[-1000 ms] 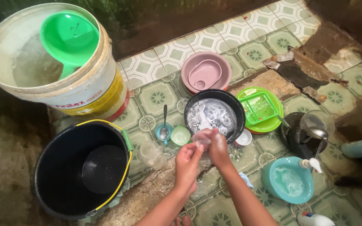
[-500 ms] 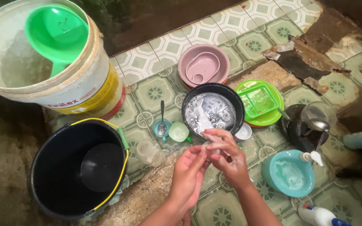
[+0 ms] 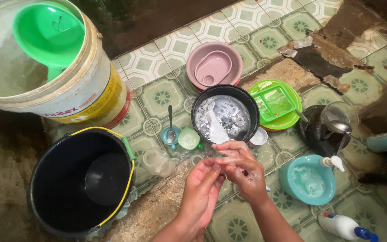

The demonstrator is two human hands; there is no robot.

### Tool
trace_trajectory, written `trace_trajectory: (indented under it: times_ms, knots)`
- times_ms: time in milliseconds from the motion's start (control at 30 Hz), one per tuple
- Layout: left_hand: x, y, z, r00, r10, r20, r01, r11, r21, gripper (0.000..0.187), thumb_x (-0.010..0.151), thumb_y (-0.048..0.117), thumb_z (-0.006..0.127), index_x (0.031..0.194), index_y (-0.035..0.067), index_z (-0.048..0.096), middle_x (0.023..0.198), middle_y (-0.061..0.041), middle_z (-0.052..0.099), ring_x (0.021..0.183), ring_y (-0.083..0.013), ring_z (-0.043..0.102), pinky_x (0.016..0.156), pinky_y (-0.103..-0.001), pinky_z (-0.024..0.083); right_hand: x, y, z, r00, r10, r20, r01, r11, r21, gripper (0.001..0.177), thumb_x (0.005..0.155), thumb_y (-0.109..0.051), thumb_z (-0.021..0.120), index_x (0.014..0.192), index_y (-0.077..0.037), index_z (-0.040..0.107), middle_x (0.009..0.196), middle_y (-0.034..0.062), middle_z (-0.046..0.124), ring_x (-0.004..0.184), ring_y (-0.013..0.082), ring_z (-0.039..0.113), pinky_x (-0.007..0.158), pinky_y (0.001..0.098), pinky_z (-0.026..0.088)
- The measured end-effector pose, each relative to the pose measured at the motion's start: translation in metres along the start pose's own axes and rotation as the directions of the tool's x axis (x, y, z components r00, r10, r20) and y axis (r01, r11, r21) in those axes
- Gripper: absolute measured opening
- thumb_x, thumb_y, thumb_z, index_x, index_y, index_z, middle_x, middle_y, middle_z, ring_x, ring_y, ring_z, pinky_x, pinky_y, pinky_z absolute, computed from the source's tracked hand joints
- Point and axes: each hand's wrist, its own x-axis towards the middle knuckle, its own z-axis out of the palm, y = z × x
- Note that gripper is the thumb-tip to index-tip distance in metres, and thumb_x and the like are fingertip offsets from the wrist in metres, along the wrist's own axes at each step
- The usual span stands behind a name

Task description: Washing various dishes, cups, and utensils in a basin on the floor.

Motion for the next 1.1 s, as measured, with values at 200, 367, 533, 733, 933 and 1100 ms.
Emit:
trace_trajectory:
  times_ms: [200, 367, 533, 733, 933, 1100]
  knots:
    - [-0.001, 0.0, -0.002, 1.0, -0.01, -0.013, 0.01, 1.0, -0.013, 0.021, 0.097, 0.011, 0.064, 0.116, 0.005, 0.057, 0.109, -0.005, 0.067, 0.101, -0.0114, 0.063, 0.092, -0.029, 0.048, -0.001, -0.001, 0.002, 1.0, 0.004, 0.012, -0.004, 1.0, 0.016, 0.022, 0.095, -0.014, 0.067, 0.112, -0.005, 0.078, 0.131, 0.0187, 0.065, 0.13, 0.0329, 0.061, 0.114, 0.0466, 0.048]
    - [0.001, 0.004, 0.001, 1.0, 0.009, -0.013, -0.009, 1.0, -0.023, 0.022, 0.098, 0.011, 0.064, 0.117, 0.004, 0.056, 0.11, -0.006, 0.066, 0.103, -0.012, 0.063, 0.094, -0.029, 0.049, 0.004, -0.009, 0.005, 0.999, 0.011, 0.03, -0.011, 1.0, -0.022, 0.026, 0.094, -0.016, 0.068, 0.116, -0.005, 0.077, 0.135, 0.0174, 0.062, 0.133, 0.0316, 0.058, 0.114, 0.0448, 0.047]
    - [-0.001, 0.009, 0.007, 1.0, 0.021, 0.013, -0.02, 0.999, -0.045, 0.028, 0.095, 0.011, 0.064, 0.119, 0.003, 0.053, 0.113, -0.007, 0.067, 0.107, -0.0152, 0.065, 0.099, -0.032, 0.052, 0.003, -0.012, 0.006, 0.999, 0.022, 0.033, -0.019, 0.996, -0.086, 0.029, 0.09, -0.017, 0.073, 0.115, -0.004, 0.077, 0.135, 0.0169, 0.062, 0.132, 0.0294, 0.058, 0.111, 0.041, 0.048]
    - [0.016, 0.013, -0.018, 0.995, 0.099, 0.024, -0.102, 0.983, 0.152, 0.021, 0.101, 0.011, 0.063, 0.119, 0.001, 0.056, 0.111, -0.011, 0.067, 0.101, -0.0186, 0.065, 0.092, -0.034, 0.052, -0.013, 0.012, -0.004, 0.845, 0.534, 0.021, -0.507, 0.788, 0.348, 0.055, 0.101, -0.018, 0.062, 0.152, -0.002, 0.054, 0.141, 0.0288, 0.07, 0.072, 0.0268, 0.035, 0.057, 0.0388, 0.03]
    - [0.043, 0.0, -0.037, 0.991, 0.135, 0.016, -0.136, 0.984, 0.117, 0.024, 0.1, 0.007, 0.061, 0.123, 0.001, 0.058, 0.118, -0.009, 0.065, 0.108, -0.0172, 0.064, 0.095, -0.033, 0.054, 0.009, 0.021, 0.027, 0.985, 0.154, -0.074, -0.129, 0.955, 0.267, 0.061, 0.107, -0.031, 0.045, 0.159, 0.0, 0.034, 0.17, 0.017, 0.029, 0.157, 0.0298, 0.033, 0.127, 0.0433, 0.028]
    - [0.066, -0.005, -0.053, 0.991, 0.131, -0.035, -0.129, 0.989, 0.07, 0.041, 0.096, 0.0, 0.056, 0.137, 0.004, 0.052, 0.13, -0.01, 0.063, 0.117, -0.0193, 0.062, 0.1, -0.034, 0.052, 0.005, 0.055, 0.044, 0.989, -0.056, 0.136, 0.111, 0.888, -0.446, 0.047, 0.11, -0.021, 0.038, 0.15, -0.002, 0.053, 0.165, 0.0216, 0.039, 0.157, 0.0379, 0.032, 0.125, 0.0477, 0.025]
